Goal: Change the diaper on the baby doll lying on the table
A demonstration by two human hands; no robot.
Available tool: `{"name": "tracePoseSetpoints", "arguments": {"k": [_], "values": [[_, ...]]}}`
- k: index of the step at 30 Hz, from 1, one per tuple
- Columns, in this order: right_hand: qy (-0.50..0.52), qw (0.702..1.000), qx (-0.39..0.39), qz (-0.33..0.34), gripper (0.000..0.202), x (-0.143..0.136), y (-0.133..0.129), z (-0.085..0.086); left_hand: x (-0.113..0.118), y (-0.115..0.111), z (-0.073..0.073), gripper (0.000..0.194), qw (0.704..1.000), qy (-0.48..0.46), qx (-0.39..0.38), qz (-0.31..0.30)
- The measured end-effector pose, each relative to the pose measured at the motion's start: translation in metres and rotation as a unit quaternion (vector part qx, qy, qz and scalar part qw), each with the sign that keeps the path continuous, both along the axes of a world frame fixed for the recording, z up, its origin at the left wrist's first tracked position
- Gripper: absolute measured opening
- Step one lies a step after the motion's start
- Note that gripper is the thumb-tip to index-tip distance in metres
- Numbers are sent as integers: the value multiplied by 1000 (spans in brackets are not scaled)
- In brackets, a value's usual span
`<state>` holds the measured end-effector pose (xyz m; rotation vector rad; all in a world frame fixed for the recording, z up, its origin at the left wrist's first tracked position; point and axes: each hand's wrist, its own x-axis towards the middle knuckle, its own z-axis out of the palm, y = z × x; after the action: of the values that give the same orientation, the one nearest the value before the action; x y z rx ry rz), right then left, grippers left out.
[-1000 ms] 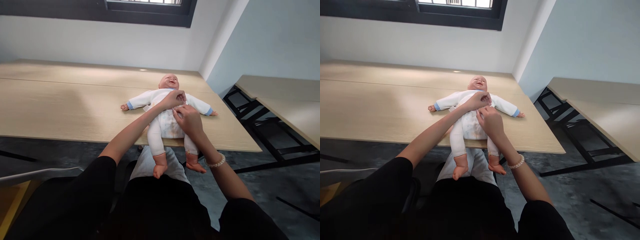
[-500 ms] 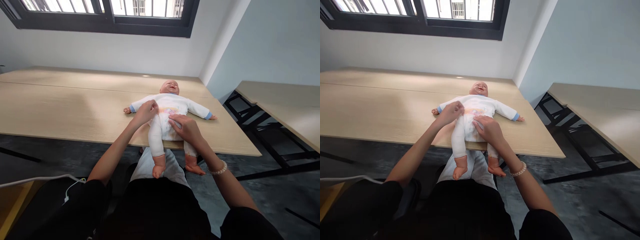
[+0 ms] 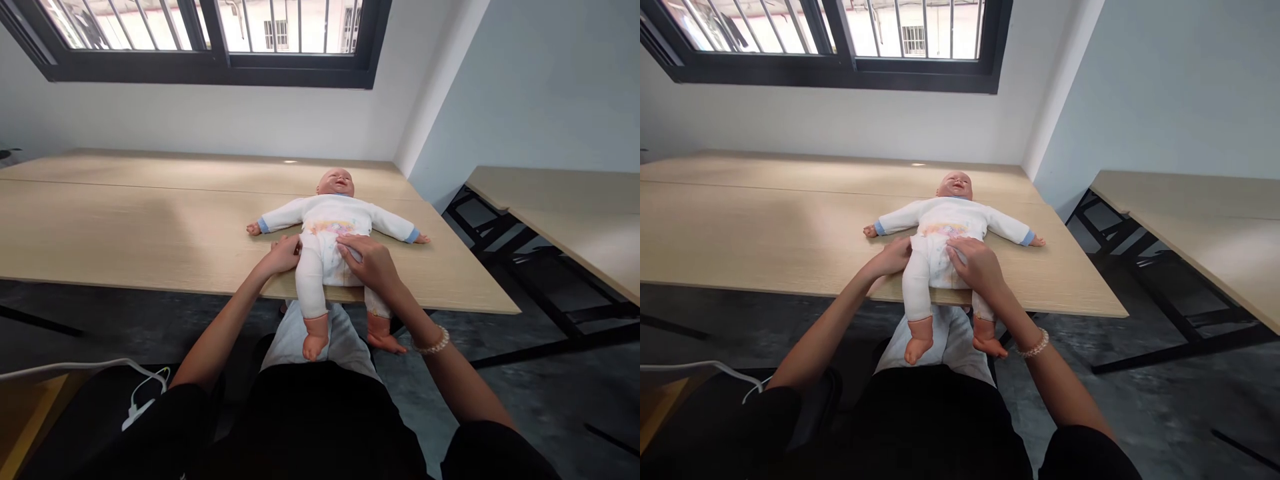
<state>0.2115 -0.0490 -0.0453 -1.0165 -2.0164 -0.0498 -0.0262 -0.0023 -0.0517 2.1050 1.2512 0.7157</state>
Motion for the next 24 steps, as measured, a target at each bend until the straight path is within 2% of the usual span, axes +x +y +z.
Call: {"name": "tracePoseSetpoints", "arguments": {"k": [3,7,12,14,19,24], "values": [[4,1000,-3,2,27,0,0,0,-2,-5,3,26,991,-111,-66,-20],[15,1000,-5,2,25,0,-1,1,-7,-11,13,29,956,-230,-180,-16],[16,1000,-2,2,25,1,-1,1,-9,-10,22,27,889,-395,-195,122],[15,1000,2,2,25,1,-1,0,-6,-11,23,27,865,-432,-221,129],[17,1000,2,1,25,1,-1,0,2,-14,17,32,811,-522,-247,96],[10,1000,-4,-4,26,2,-1,0,6,-5,11,18,747,-573,-290,172]]}}
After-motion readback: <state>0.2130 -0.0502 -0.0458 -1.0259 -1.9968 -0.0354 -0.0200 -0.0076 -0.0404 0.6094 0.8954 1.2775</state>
